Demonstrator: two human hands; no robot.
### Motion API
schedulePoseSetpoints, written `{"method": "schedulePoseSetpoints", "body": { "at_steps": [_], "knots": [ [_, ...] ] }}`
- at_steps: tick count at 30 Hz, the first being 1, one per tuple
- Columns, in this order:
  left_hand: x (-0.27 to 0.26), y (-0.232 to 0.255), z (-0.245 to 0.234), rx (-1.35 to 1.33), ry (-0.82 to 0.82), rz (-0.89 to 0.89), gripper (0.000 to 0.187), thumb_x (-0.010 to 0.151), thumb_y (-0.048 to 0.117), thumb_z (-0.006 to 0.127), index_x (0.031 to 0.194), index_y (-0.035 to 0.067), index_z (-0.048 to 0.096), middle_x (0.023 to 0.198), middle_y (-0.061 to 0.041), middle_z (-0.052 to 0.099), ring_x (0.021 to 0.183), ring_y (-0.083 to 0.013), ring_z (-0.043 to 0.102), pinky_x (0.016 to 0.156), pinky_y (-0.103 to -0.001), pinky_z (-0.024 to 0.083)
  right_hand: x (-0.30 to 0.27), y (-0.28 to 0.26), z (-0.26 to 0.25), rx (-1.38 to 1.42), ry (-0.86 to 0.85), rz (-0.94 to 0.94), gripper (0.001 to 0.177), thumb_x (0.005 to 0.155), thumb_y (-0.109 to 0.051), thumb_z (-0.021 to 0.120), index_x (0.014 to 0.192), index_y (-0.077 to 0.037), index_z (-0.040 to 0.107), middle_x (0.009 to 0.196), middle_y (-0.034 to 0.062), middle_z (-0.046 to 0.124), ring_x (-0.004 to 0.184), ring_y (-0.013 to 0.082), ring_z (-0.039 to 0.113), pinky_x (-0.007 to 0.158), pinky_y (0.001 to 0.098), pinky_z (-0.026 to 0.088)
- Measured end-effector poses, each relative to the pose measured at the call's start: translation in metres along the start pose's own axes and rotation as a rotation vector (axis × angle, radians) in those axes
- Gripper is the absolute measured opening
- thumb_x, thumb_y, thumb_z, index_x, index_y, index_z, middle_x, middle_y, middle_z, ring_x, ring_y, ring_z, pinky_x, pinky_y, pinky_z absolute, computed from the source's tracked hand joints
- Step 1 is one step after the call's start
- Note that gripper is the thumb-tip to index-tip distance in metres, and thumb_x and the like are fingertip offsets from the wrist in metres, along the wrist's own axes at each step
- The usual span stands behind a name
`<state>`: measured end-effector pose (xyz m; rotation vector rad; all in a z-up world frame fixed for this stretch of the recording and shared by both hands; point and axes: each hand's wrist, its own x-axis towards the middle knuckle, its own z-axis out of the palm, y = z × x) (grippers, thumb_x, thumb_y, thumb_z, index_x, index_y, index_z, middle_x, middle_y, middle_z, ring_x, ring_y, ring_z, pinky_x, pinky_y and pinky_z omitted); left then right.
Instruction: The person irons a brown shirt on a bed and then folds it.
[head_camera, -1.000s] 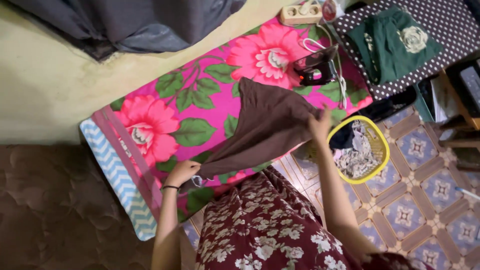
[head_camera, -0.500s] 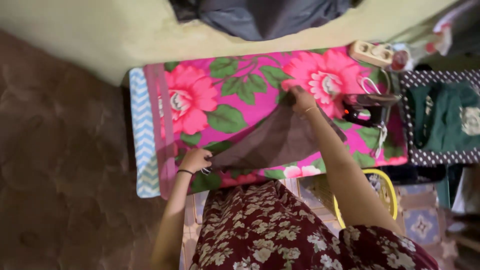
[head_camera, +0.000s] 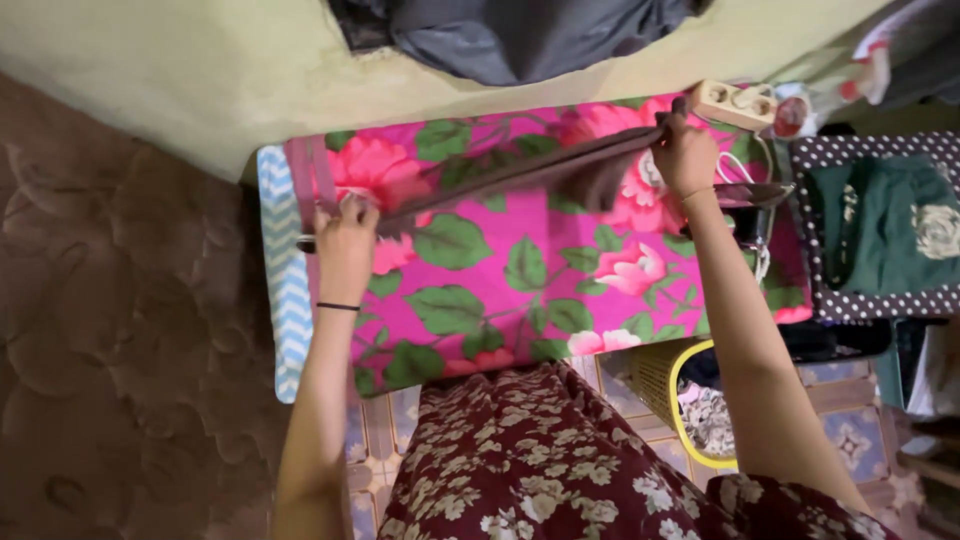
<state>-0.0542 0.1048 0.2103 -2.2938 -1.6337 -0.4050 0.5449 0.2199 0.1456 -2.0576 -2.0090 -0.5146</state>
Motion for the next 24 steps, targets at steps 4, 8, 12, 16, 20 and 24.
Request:
{"method": "schedulePoseSetpoints", "body": {
  "at_steps": [4,8,12,16,20,24],
  "knots": [
    [0.008,-0.003,0.009,-0.046,0.016,0.054,0.023,0.094,0.014,0.059,0.111,0.022,0.072,0.106,0.000,0.064,0.077,-0.0170,0.068,0.092,-0.035,0.044,-0.034,0.001,-0.035,0.118,0.088,0.110,0.015,0.087,-0.032,0.075,0.097,-0.024,0.068,0.061,-0.0012,0.066,0.063,0.0306,0.073,0.060,0.0450,0.060],
    [-0.020,0.017,0.026,-0.018,-0.045,0.122,0.031,0.096,0.011,0.057,0.121,0.018,0.072,0.108,-0.002,0.060,0.080,-0.0184,0.066,0.087,-0.037,0.045,-0.096,-0.042,-0.079,0.331,0.244,0.234,0.034,0.078,-0.010,0.077,0.111,-0.015,0.069,0.065,0.0167,0.067,0.068,0.0424,0.071,0.058,0.0550,0.053],
    [-0.088,0.046,0.076,-0.064,-0.268,0.254,0.047,0.092,0.006,0.057,0.137,0.020,0.062,0.113,-0.001,0.054,0.075,-0.0165,0.066,0.081,-0.037,0.046,-0.221,-0.057,-0.021,0.615,0.066,0.545,0.053,0.080,0.003,0.074,0.131,-0.002,0.061,0.093,0.0329,0.071,0.089,0.0506,0.070,0.074,0.0617,0.056],
    [-0.160,0.053,0.151,-0.143,-0.442,0.357,0.042,0.094,0.014,0.059,0.133,0.026,0.065,0.109,0.003,0.050,0.077,-0.0182,0.067,0.082,-0.035,0.043,-0.312,-0.049,0.043,0.963,-0.076,0.867,0.052,0.081,0.000,0.067,0.133,-0.005,0.059,0.114,0.0286,0.067,0.109,0.0463,0.066,0.097,0.0543,0.053],
    [-0.185,0.051,0.157,-0.352,-0.641,0.254,0.054,0.088,0.011,0.063,0.135,0.037,0.064,0.112,0.003,0.057,0.084,-0.0271,0.072,0.084,-0.039,0.051,-0.364,-0.017,0.088,1.366,0.128,1.158,0.034,0.093,-0.010,0.071,0.127,-0.005,0.069,0.109,0.0174,0.070,0.102,0.0241,0.069,0.085,0.0349,0.059],
    [-0.164,0.045,0.125,-0.694,-0.982,0.199,0.047,0.074,0.034,0.078,0.121,0.031,0.075,0.106,0.002,0.073,0.100,-0.0314,0.073,0.090,-0.043,0.058,-0.390,-0.022,0.079,1.238,0.319,1.377,0.027,0.082,-0.015,0.093,0.103,-0.009,0.077,0.092,0.0123,0.072,0.071,0.0188,0.069,0.060,0.0296,0.062]
  ]
}}
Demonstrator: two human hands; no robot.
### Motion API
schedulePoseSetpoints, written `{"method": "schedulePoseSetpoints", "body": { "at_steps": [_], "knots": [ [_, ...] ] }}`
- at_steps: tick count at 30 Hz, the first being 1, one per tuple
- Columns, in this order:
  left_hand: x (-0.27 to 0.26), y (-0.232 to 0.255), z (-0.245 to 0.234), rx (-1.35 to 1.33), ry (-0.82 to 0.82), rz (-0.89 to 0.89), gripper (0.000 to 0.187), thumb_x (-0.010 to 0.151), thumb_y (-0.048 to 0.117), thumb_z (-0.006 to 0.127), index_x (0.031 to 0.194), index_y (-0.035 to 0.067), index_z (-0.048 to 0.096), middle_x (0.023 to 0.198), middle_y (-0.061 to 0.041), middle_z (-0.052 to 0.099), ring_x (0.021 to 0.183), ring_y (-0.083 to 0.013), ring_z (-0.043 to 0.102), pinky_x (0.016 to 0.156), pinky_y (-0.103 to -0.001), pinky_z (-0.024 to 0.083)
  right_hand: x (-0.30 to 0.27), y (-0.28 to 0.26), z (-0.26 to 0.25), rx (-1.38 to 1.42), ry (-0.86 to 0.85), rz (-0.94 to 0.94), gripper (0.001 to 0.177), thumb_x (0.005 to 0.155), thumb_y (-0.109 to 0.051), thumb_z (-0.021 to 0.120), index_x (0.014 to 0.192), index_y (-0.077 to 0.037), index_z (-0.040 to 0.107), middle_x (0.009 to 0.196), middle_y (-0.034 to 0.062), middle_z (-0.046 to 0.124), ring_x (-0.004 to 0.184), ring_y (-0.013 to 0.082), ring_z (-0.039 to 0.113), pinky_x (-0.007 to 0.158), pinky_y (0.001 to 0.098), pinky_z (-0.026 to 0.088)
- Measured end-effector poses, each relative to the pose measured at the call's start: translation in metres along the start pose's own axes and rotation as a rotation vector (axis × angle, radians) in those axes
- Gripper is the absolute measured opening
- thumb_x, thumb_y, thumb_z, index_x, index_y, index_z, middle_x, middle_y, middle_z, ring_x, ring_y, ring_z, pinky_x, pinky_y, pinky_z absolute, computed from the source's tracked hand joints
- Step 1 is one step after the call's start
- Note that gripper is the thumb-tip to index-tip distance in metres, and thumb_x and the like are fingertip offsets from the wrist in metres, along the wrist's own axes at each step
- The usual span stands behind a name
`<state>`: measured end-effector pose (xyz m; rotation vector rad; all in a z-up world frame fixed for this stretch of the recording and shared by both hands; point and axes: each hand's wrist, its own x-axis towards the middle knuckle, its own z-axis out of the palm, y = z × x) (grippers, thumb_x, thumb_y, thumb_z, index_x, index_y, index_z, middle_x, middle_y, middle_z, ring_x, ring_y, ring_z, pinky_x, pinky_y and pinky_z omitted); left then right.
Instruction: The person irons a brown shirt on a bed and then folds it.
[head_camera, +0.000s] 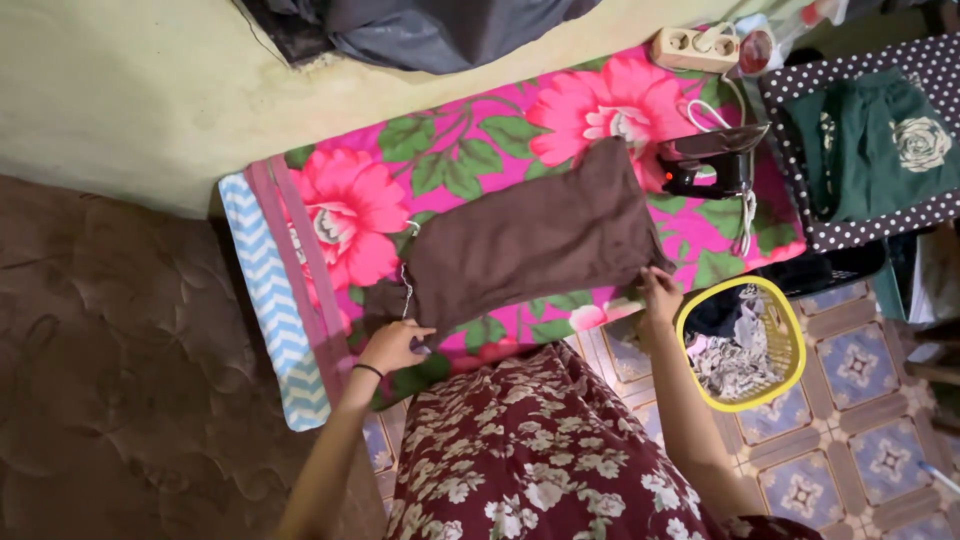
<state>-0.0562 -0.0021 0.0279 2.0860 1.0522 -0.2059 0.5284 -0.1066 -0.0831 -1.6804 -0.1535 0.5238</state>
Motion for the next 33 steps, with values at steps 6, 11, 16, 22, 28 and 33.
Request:
{"method": "schedulePoseSetpoints", "body": {
  "at_steps": [6,11,16,22,28,33],
  "knots": [
    [0.063,-0.022,-0.056,0.110,0.645,-0.070,0.020,0.097,0.041,0.063,0.106,0.026,0.074,0.103,0.001,0.072,0.094,-0.0279,0.072,0.084,-0.045,0.055,-0.022,-0.057,0.025,-0.907,0.068,-0.713,0.031,0.076,-0.005,0.076,0.104,-0.017,0.073,0.096,0.0058,0.068,0.092,0.0307,0.069,0.081,0.0415,0.055],
    [0.131,-0.009,-0.052,-0.134,0.531,-0.098,0.068,0.094,0.026,0.067,0.153,0.003,0.041,0.141,-0.030,0.055,0.127,-0.0474,0.057,0.104,-0.062,0.045,-0.057,-0.156,0.167,-1.144,-0.488,-0.810,0.051,0.088,-0.002,0.057,0.138,-0.010,0.057,0.151,0.0143,0.047,0.114,0.0483,0.063,0.093,0.0565,0.057],
    [0.160,-0.048,-0.025,0.082,0.410,-0.286,0.041,0.076,0.057,0.076,0.093,0.020,0.079,0.085,-0.006,0.076,0.092,-0.0333,0.073,0.084,-0.044,0.056,0.025,-0.179,0.235,-1.468,-0.730,-0.943,0.082,0.082,0.013,0.054,0.155,-0.022,0.041,0.169,0.0009,0.027,0.092,0.0487,0.072,0.087,0.0587,0.062],
    [0.129,-0.035,-0.094,-0.734,0.201,-0.314,0.091,0.080,0.043,0.085,0.147,-0.006,0.048,0.150,-0.031,0.048,0.143,-0.0438,0.042,0.121,-0.051,0.032,0.052,-0.227,0.279,-2.057,-0.888,-0.908,0.031,0.106,-0.017,0.050,0.124,-0.024,0.075,0.128,0.0041,0.074,0.113,0.0300,0.074,0.092,0.0455,0.059],
    [0.154,-0.046,-0.078,-0.572,0.365,-0.280,0.064,0.096,0.057,0.065,0.135,0.006,0.059,0.131,-0.024,0.065,0.127,-0.0422,0.058,0.107,-0.051,0.048,0.254,-0.059,0.310,-2.070,-0.830,-0.910,0.030,0.097,-0.017,0.052,0.113,-0.005,0.075,0.111,0.0148,0.076,0.100,0.0381,0.074,0.072,0.0536,0.061],
    [0.186,-0.075,-0.046,-0.210,0.624,-0.492,0.033,0.096,0.046,0.068,0.099,0.014,0.068,0.088,-0.012,0.077,0.092,-0.0346,0.075,0.076,-0.046,0.060,0.162,-0.112,0.317,-2.235,-0.433,-1.176,0.033,0.101,-0.026,0.051,0.115,-0.016,0.079,0.126,0.0180,0.067,0.129,0.0412,0.041,0.100,0.0555,0.033]
  ]
}}
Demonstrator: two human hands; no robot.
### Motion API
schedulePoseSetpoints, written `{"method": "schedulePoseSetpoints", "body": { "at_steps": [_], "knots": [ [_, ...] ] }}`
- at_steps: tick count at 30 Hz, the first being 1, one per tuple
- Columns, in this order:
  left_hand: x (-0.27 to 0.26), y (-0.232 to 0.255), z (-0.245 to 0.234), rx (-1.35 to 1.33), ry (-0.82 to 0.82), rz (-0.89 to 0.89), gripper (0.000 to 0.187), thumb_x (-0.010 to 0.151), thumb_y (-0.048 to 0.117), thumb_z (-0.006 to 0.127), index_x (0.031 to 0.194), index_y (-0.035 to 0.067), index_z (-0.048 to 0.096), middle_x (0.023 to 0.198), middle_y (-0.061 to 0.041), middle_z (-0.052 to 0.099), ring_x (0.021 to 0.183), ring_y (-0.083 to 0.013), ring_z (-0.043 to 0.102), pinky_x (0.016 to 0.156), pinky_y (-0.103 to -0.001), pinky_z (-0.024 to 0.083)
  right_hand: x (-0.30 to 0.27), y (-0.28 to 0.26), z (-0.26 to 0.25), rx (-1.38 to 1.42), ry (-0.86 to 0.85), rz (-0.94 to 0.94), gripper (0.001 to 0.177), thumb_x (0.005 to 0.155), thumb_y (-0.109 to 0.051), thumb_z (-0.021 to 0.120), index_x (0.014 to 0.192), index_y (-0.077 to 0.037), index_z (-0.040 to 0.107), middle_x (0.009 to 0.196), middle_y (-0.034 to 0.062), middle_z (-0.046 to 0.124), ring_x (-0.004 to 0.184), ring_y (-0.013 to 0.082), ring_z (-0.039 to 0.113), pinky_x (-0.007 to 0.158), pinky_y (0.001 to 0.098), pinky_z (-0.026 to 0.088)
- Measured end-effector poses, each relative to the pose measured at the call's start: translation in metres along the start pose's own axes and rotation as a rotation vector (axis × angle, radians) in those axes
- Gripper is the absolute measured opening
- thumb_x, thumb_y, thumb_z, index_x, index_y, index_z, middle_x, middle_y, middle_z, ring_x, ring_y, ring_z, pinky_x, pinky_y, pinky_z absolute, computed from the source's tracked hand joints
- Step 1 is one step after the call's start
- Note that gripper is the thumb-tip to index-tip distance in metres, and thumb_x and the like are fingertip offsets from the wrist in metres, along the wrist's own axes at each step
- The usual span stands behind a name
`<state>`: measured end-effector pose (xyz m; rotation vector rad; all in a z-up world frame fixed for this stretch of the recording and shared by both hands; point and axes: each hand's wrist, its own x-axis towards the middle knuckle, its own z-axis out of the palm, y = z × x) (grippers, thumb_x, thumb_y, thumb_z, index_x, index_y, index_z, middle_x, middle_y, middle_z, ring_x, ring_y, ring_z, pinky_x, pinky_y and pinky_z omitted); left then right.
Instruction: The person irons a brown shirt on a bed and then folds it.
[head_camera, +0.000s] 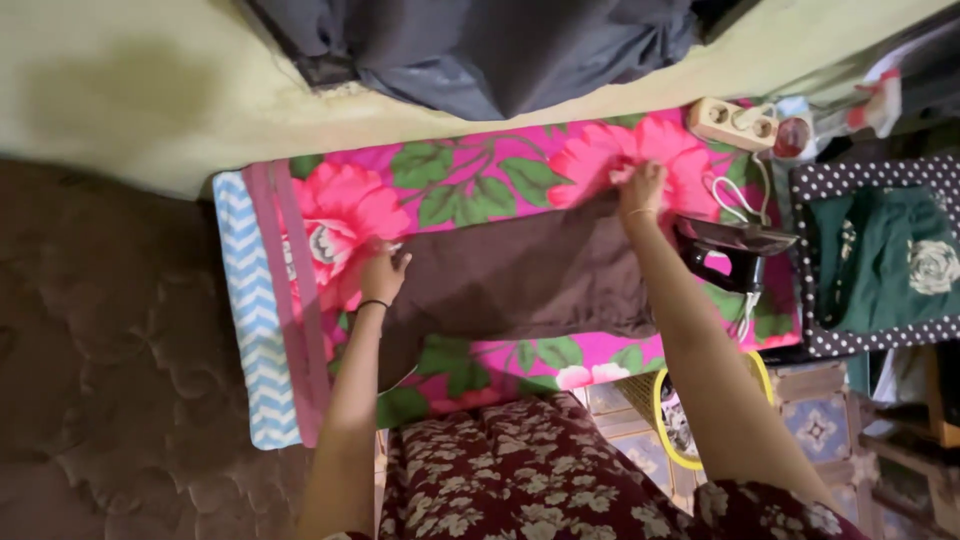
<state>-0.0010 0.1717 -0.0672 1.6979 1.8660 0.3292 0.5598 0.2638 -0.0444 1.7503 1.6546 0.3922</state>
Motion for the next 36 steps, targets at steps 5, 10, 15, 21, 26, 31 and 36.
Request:
{"method": "schedulePoseSetpoints", "body": {
  "at_steps": [5,10,15,21,26,31,36],
  "knots": [
    [-0.029,0.014,-0.050,-0.088,-0.060,-0.112,0.063,0.089,0.068,0.067,0.108,0.009,0.072,0.098,-0.019,0.076,0.099,-0.0367,0.073,0.084,-0.048,0.058,-0.142,-0.031,-0.025,1.046,0.210,0.191,0.031,0.092,-0.034,0.067,0.115,-0.013,0.069,0.107,0.0134,0.068,0.107,0.0331,0.064,0.090,0.0435,0.047],
    [-0.036,-0.013,-0.042,-0.094,-0.095,-0.121,0.055,0.088,0.063,0.071,0.106,0.011,0.077,0.099,-0.014,0.077,0.101,-0.0320,0.072,0.087,-0.043,0.059,-0.242,0.029,0.055,1.406,-0.003,1.211,0.062,0.073,-0.050,0.088,0.113,-0.006,0.073,0.108,0.0206,0.074,0.110,0.0393,0.069,0.094,0.0501,0.053],
    [-0.032,-0.017,-0.027,-0.228,-0.026,-0.107,0.057,0.084,0.048,0.081,0.121,0.006,0.071,0.113,-0.021,0.073,0.114,-0.0389,0.067,0.097,-0.047,0.054,-0.204,0.103,0.088,1.918,0.477,0.868,0.032,0.086,-0.010,0.089,0.114,-0.008,0.074,0.108,0.0065,0.072,0.107,0.0175,0.067,0.102,0.0320,0.051],
    [-0.046,0.016,-0.070,-0.091,-0.126,-0.041,0.064,0.091,0.071,0.047,0.085,0.011,0.070,0.080,-0.017,0.072,0.081,-0.0392,0.069,0.064,-0.048,0.046,-0.196,0.157,-0.026,1.477,0.208,0.548,0.053,0.076,-0.036,0.090,0.118,-0.007,0.075,0.104,-0.0005,0.069,0.093,0.0140,0.058,0.077,0.0362,0.051],
    [-0.027,-0.048,-0.015,-0.521,-0.157,-0.168,0.055,0.086,0.055,0.076,0.121,0.012,0.074,0.109,-0.011,0.075,0.107,-0.0265,0.070,0.090,-0.039,0.057,-0.193,0.089,-0.125,0.738,-0.017,0.178,0.047,0.069,-0.049,0.090,0.099,-0.015,0.081,0.089,0.0094,0.078,0.091,0.0330,0.075,0.079,0.0444,0.060],
    [-0.035,-0.032,-0.021,-0.324,-0.041,-0.022,0.054,0.086,0.047,0.079,0.125,0.010,0.073,0.120,-0.015,0.073,0.117,-0.0330,0.067,0.102,-0.040,0.050,-0.247,-0.047,-0.263,0.860,-0.155,0.115,0.056,0.083,-0.057,0.071,0.087,-0.002,0.080,0.086,0.0200,0.077,0.090,0.0408,0.075,0.076,0.0556,0.059],
    [-0.040,-0.023,-0.021,-0.336,0.145,-0.026,0.051,0.077,0.044,0.089,0.118,0.017,0.076,0.114,-0.010,0.075,0.112,-0.0302,0.068,0.099,-0.040,0.053,-0.251,-0.181,-0.248,0.903,-0.133,0.122,0.055,0.079,-0.064,0.071,0.091,-0.011,0.066,0.087,0.0135,0.077,0.087,0.0337,0.077,0.076,0.0491,0.062]
  ]
}}
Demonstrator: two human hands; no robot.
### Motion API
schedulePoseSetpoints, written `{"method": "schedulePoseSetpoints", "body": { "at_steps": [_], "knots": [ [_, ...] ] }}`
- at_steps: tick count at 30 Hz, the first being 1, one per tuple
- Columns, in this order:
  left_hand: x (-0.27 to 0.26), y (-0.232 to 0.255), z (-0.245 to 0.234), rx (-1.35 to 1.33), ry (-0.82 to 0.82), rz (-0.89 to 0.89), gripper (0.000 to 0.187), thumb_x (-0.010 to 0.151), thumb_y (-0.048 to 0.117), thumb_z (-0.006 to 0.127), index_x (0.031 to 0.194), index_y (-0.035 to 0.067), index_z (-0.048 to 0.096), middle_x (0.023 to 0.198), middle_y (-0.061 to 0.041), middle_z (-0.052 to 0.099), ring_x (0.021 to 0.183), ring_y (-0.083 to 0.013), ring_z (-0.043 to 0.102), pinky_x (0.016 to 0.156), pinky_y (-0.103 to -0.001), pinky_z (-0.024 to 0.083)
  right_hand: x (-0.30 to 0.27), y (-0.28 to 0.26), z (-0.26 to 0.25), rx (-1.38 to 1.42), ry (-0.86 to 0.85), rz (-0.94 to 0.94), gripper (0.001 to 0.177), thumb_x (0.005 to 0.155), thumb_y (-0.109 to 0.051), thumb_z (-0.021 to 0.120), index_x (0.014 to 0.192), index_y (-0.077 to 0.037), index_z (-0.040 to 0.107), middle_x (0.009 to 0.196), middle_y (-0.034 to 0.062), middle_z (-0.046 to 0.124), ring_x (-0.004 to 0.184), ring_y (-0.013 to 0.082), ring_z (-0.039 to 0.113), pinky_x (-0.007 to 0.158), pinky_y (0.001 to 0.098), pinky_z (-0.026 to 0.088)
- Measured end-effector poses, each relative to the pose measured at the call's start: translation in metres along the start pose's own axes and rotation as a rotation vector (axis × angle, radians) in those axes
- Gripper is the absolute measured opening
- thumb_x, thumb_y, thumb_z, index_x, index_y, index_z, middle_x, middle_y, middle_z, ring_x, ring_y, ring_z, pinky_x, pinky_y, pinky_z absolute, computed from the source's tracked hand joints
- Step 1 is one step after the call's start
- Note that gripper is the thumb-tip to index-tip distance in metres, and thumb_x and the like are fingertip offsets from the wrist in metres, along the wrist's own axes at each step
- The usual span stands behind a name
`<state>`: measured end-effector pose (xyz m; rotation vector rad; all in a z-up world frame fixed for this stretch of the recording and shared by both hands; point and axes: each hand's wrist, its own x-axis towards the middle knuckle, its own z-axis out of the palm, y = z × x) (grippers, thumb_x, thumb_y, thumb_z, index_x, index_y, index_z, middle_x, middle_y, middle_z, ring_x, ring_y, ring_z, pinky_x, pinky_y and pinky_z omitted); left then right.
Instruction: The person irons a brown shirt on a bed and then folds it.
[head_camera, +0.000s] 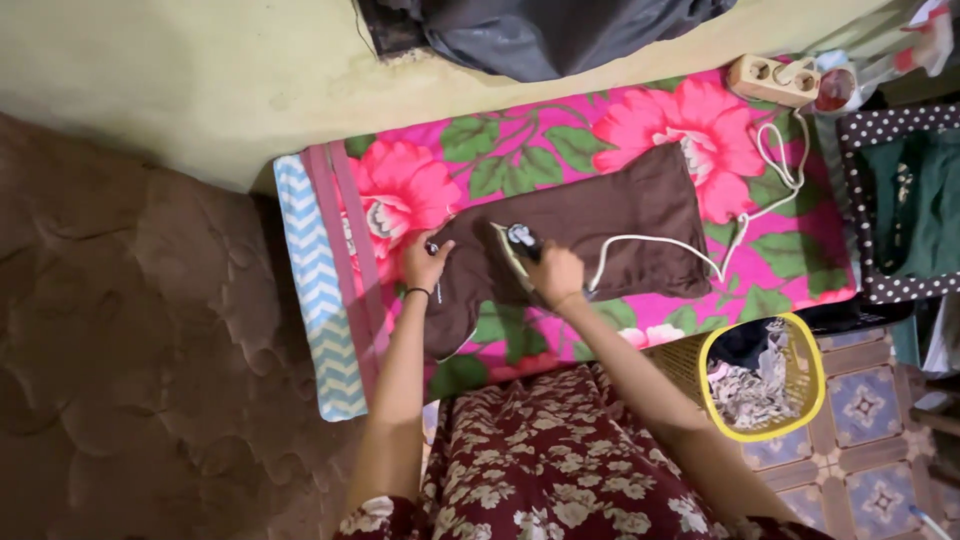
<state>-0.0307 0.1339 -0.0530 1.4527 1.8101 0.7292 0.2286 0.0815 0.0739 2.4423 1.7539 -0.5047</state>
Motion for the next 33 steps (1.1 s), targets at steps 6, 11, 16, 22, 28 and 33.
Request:
{"method": "schedulePoseSetpoints", "body": {
  "at_steps": [6,11,16,22,28,33],
  "knots": [
    [0.011,-0.073,0.029,-0.356,-0.160,-0.159,0.052,0.071,0.037,0.097,0.111,0.011,0.078,0.102,-0.010,0.077,0.102,-0.0218,0.071,0.094,-0.036,0.054,0.036,-0.056,0.017,0.074,0.140,0.020,0.061,0.082,-0.069,0.067,0.093,-0.010,0.064,0.082,0.0146,0.074,0.081,0.0375,0.076,0.071,0.0507,0.061],
    [0.004,-0.080,0.021,-0.469,-0.172,-0.291,0.056,0.075,0.049,0.094,0.113,0.012,0.078,0.110,-0.011,0.076,0.109,-0.0230,0.069,0.098,-0.036,0.052,0.028,-0.091,-0.038,0.149,0.016,0.080,0.066,0.074,-0.070,0.071,0.093,-0.007,0.076,0.088,0.0151,0.077,0.088,0.0382,0.076,0.075,0.0503,0.062],
    [0.002,-0.049,0.007,-0.467,-0.152,-0.311,0.055,0.074,0.049,0.094,0.112,0.011,0.079,0.111,-0.012,0.076,0.109,-0.0249,0.069,0.098,-0.036,0.052,-0.011,-0.088,-0.030,0.030,-0.096,0.046,0.066,0.070,-0.072,0.071,0.094,-0.010,0.080,0.089,0.0131,0.079,0.090,0.0350,0.077,0.076,0.0472,0.063],
    [0.009,-0.065,0.026,-0.466,-0.107,-0.313,0.051,0.073,0.044,0.095,0.109,0.012,0.080,0.104,-0.009,0.076,0.102,-0.0200,0.069,0.092,-0.033,0.053,0.017,-0.120,-0.049,0.083,-0.020,0.059,0.058,0.070,-0.062,0.078,0.096,-0.010,0.080,0.089,0.0116,0.079,0.090,0.0346,0.077,0.076,0.0471,0.063],
    [0.016,-0.077,0.033,-0.487,-0.119,-0.338,0.053,0.066,0.042,0.100,0.105,0.012,0.080,0.100,-0.006,0.076,0.096,-0.0181,0.069,0.088,-0.032,0.054,-0.027,-0.103,-0.042,0.071,-0.131,0.029,0.063,0.072,-0.068,0.074,0.099,-0.012,0.079,0.092,0.0129,0.079,0.093,0.0348,0.077,0.079,0.0482,0.062],
    [0.010,-0.068,0.025,-0.449,-0.090,-0.334,0.064,0.066,0.046,0.099,0.110,0.005,0.078,0.106,-0.014,0.076,0.103,-0.0257,0.070,0.093,-0.037,0.054,-0.016,-0.099,-0.032,0.039,-0.053,0.022,0.063,0.072,-0.074,0.069,0.095,-0.016,0.077,0.087,0.0096,0.078,0.087,0.0328,0.077,0.075,0.0464,0.063]
  ]
}}
